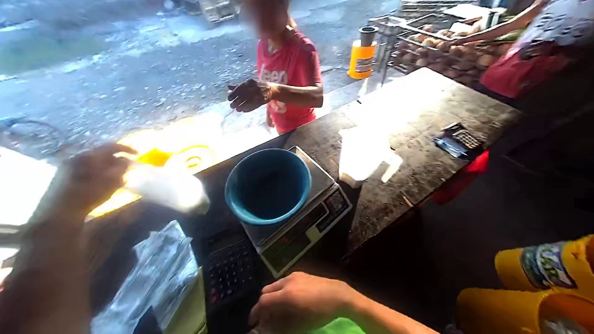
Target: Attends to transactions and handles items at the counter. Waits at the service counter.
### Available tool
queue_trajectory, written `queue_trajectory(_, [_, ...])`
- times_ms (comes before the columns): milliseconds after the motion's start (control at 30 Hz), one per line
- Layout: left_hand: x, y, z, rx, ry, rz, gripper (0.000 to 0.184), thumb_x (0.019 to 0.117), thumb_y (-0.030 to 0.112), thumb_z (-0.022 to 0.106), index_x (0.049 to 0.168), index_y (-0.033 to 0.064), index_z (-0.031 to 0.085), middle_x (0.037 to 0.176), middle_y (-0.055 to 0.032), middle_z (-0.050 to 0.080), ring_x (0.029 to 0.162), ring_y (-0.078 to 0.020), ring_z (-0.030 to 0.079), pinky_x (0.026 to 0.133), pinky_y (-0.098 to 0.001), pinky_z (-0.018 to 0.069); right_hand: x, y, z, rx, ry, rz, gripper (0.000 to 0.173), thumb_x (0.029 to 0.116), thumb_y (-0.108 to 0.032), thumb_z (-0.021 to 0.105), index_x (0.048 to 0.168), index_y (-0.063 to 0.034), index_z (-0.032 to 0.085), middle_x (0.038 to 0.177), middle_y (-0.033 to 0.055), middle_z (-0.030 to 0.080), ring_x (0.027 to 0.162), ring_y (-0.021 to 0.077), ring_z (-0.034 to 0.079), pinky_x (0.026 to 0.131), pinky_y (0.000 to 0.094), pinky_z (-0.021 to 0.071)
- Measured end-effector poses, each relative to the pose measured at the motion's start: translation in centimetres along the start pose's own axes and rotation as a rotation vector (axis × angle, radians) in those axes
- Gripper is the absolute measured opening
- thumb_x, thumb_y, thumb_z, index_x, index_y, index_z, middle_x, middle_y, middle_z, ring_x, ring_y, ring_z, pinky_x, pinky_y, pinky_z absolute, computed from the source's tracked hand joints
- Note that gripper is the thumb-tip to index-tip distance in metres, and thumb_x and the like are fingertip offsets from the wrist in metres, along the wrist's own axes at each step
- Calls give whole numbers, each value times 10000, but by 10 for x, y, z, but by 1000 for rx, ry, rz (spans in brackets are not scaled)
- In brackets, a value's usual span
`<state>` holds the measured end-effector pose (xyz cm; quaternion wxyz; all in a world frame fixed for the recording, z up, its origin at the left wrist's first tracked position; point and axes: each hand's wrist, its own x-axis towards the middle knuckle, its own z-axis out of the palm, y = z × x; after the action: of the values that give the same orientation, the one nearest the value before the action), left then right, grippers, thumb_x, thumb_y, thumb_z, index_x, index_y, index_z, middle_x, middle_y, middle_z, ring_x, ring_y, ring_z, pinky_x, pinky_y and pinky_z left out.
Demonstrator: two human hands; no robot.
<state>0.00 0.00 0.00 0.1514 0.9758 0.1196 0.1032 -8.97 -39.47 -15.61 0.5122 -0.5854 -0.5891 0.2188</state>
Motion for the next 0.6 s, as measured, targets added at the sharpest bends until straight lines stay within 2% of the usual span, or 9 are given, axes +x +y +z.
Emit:
queue_trajectory(67, [24, 6, 17, 7, -48, -10, 272, 1069, 90, 466, 1262, 17, 644, 1066, -328, 660, 970, -540, 643, 850, -777, 448, -24, 11, -9, 77, 5, 35, 218, 1010, -68, 589, 1205, -37, 681, 983, 115, 694, 828, 218, 676, 782, 412, 585])
queue_trajectory(133, [43, 12, 37, -38, -83, -21, 305, 1070, 110, 451, 1311, 30, 621, 1095, -317, 667, 1005, -525, 649, 882, -755, 458, -37, 17, -16, 85, 16, 98, 221, 1033, -102, 565, 1217, -50, 675, 981, 100, 689, 817, 190, 664, 769, 375, 580])
queue_trajectory(300, [88, 3, 88, -107, -124, -2, 381, 1046, 89, 456, 1418, 85, 539, 1062, -271, 671, 930, -451, 673, 836, -676, 521, -47, 25, -40, 1, 42, 168, 220, 1048, -139, 544, 1220, -85, 670, 979, 78, 668, 784, 164, 638, 716, 342, 570])
queue_trajectory(367, [93, -7, 109, -101, -116, 48, 387, 1037, 68, 458, 1414, 83, 545, 1107, -263, 680, 980, -455, 673, 860, -683, 514, -52, 27, -48, -28, 61, 170, 221, 1054, -151, 540, 1221, -87, 671, 987, 80, 667, 787, 161, 639, 715, 334, 572])
queue_trajectory(433, [95, -12, 125, -60, -63, 92, 332, 1077, 137, 453, 1376, 67, 577, 1172, -268, 672, 1065, -480, 660, 921, -712, 487, -59, 28, -57, -49, 93, 180, 223, 1058, -157, 539, 1226, -90, 670, 991, 78, 664, 787, 154, 635, 712, 318, 567])
queue_trajectory(600, [86, -13, 147, -96, 17, 47, 320, 1066, 136, 494, 1350, 11, 571, 1174, -283, 652, 1041, -471, 660, 913, -690, 503, -80, 31, -69, -68, 150, 213, 227, 1062, -157, 534, 1231, -86, 667, 998, 77, 662, 779, 138, 622, 705, 288, 551])
